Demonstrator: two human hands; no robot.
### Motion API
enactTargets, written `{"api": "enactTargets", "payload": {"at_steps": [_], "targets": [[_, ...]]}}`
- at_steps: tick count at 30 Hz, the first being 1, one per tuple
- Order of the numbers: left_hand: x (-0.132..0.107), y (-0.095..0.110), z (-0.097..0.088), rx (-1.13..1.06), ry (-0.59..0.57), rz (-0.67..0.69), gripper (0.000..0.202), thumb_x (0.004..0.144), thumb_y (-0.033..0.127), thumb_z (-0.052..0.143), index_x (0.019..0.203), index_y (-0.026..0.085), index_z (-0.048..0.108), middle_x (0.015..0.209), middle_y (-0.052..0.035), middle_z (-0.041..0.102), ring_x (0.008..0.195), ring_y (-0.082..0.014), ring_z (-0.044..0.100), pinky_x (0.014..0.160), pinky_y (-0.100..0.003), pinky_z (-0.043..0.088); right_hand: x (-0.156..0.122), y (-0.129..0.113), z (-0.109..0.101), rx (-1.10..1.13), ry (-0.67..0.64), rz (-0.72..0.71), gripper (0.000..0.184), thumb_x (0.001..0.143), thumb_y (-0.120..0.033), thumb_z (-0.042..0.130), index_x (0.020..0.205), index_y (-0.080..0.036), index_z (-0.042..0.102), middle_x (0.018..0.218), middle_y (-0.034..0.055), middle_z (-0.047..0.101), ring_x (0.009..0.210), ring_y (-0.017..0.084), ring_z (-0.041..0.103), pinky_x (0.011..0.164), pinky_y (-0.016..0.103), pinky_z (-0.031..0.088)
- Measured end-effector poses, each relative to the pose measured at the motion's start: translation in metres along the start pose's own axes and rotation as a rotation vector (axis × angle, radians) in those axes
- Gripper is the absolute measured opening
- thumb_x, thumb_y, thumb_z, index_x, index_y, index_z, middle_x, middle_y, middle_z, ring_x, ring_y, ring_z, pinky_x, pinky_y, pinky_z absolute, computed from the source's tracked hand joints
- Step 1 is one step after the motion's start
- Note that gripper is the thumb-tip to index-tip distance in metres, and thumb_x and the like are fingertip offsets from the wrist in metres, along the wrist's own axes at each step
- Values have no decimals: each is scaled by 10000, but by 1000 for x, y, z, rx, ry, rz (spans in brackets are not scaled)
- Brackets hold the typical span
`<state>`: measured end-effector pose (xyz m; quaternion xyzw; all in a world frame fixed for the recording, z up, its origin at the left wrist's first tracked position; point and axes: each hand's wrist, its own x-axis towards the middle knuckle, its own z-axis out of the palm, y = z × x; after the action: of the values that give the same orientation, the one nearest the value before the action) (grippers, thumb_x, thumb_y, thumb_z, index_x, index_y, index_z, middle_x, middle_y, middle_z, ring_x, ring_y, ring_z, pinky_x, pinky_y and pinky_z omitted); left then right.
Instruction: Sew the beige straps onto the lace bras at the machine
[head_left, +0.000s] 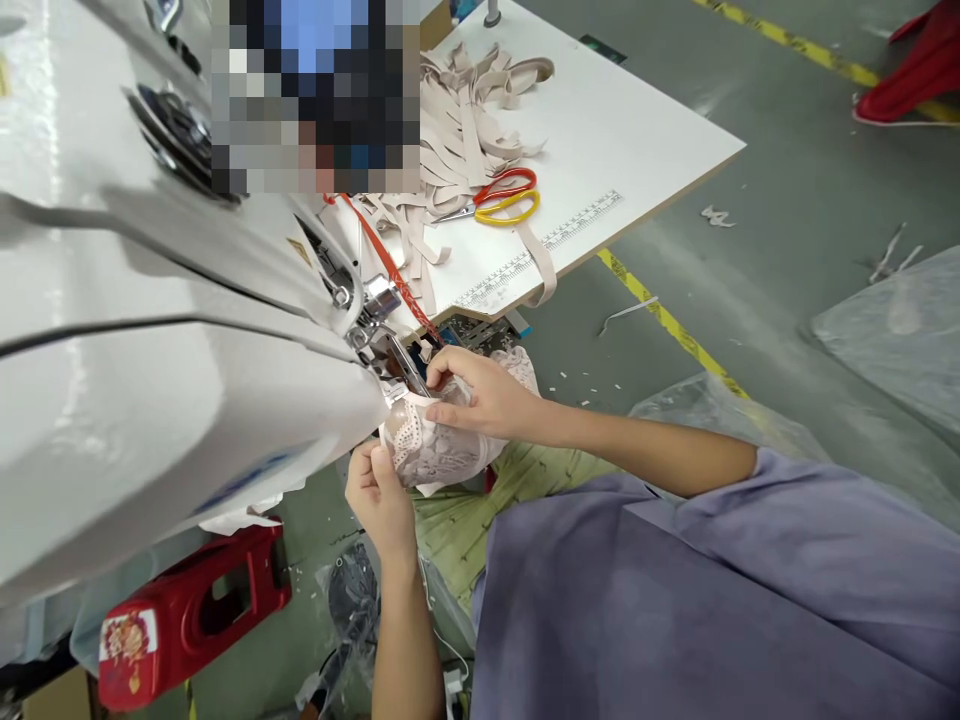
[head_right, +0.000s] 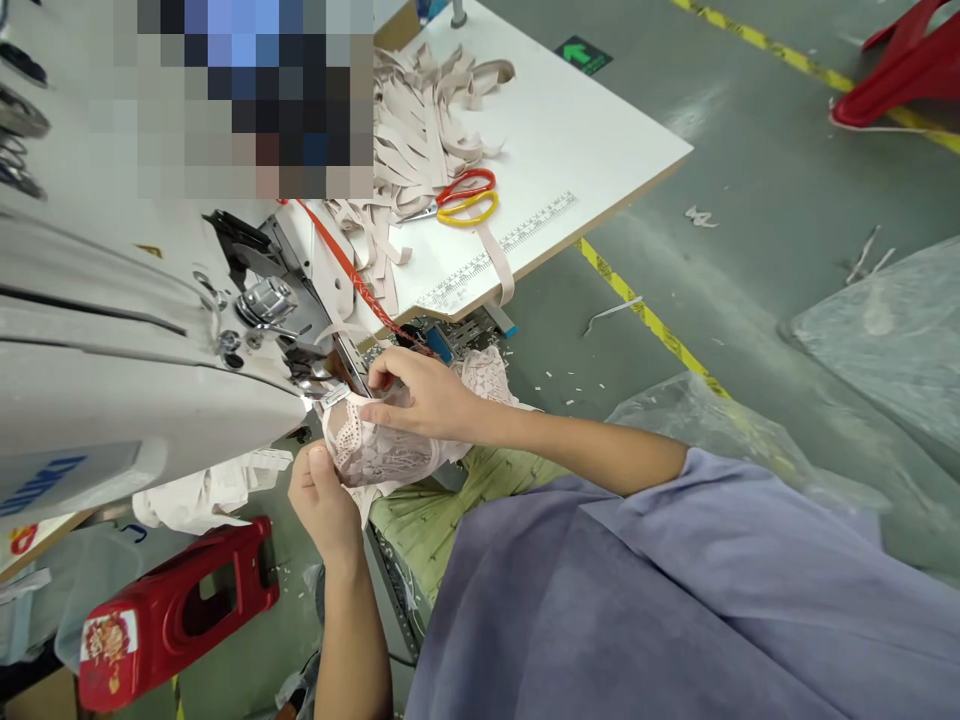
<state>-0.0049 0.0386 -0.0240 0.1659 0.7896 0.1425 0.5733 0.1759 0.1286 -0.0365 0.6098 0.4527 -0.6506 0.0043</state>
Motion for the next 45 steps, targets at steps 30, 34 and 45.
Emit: {"api": "enactTargets", "payload": {"at_steps": [30, 34, 45], "targets": [[-37, 8, -6, -334, -253, -205, 317, 941, 507, 571, 928, 194, 614, 705, 2, 611, 608, -129, 567, 600, -239, 461, -34, -24, -19, 372, -184, 407, 358, 852, -514, 685, 921, -163, 703, 804, 4, 620, 695, 126, 521, 618, 246, 390], [-43, 9, 10, -597, -446, -409, 507, 892, 633, 548, 1022, 164, 691, 1004, -116, 740, 996, -241, 680, 901, -361, 515, -58, -34, -22, 363, -228, 460, 368, 846, -530, 688, 835, -164, 718, 764, 11, 642, 689, 141, 557, 633, 256, 420], [3, 10, -104, -1236, -172, -435, 214, 937, 341, 649, 804, 176, 618, 587, 62, 445, 556, -87, 503, 652, -249, 491, -105, 17, -16, -434, -650, 160, 454, 1018, -476, 345, 976, -213, 712, 902, 120, 718, 826, 267, 647, 763, 405, 485]]}}
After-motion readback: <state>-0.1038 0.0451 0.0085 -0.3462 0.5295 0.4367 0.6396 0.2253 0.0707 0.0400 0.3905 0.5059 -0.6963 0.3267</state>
